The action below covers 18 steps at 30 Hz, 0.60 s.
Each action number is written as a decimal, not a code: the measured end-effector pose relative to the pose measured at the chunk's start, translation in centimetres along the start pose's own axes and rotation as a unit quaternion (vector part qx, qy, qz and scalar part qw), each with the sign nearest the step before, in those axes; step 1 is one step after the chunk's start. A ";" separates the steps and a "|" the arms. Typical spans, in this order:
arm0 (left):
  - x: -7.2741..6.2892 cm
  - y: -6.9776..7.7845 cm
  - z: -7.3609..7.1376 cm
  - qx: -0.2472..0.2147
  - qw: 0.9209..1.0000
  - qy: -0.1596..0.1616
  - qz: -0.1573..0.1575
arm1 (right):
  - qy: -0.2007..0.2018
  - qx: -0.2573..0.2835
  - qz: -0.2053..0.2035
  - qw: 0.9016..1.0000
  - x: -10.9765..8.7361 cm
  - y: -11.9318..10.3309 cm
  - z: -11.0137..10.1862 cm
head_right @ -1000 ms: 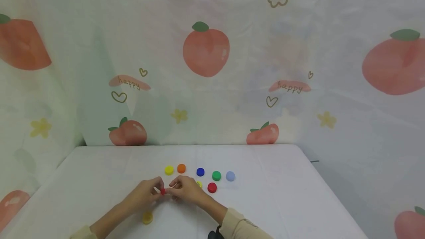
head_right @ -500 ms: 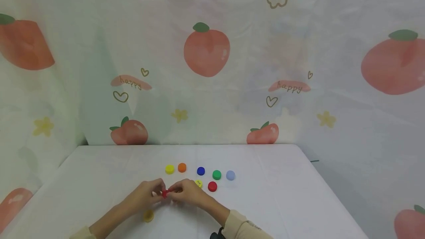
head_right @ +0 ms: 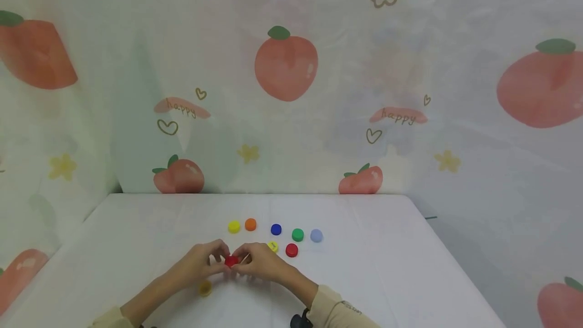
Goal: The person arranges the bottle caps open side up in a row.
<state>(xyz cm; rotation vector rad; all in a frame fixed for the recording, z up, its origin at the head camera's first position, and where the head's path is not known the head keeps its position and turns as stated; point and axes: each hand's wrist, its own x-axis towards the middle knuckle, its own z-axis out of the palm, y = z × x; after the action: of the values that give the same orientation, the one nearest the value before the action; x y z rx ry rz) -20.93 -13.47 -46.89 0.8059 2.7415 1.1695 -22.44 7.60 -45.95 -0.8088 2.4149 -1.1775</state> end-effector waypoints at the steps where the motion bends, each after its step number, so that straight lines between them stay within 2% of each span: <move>1: 0.0 0.1 0.0 0.001 1.000 0.001 -0.001 | 0.001 0.000 0.000 1.000 0.0 0.0 0.0; 9: -0.2 0.9 -0.2 -0.005 0.999 -0.016 -0.034 | -0.002 0.018 -0.001 1.000 -0.2 0.0 0.2; 18: -0.6 1.3 0.1 -0.005 0.998 -0.039 -0.054 | -0.016 0.017 0.001 1.000 -0.6 0.2 0.9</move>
<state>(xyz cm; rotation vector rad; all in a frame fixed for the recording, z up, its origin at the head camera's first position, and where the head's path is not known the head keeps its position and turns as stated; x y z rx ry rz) -19.82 -13.00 -46.17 0.6774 2.6766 1.1051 -21.55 7.56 -46.58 -0.8076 2.3639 -1.1921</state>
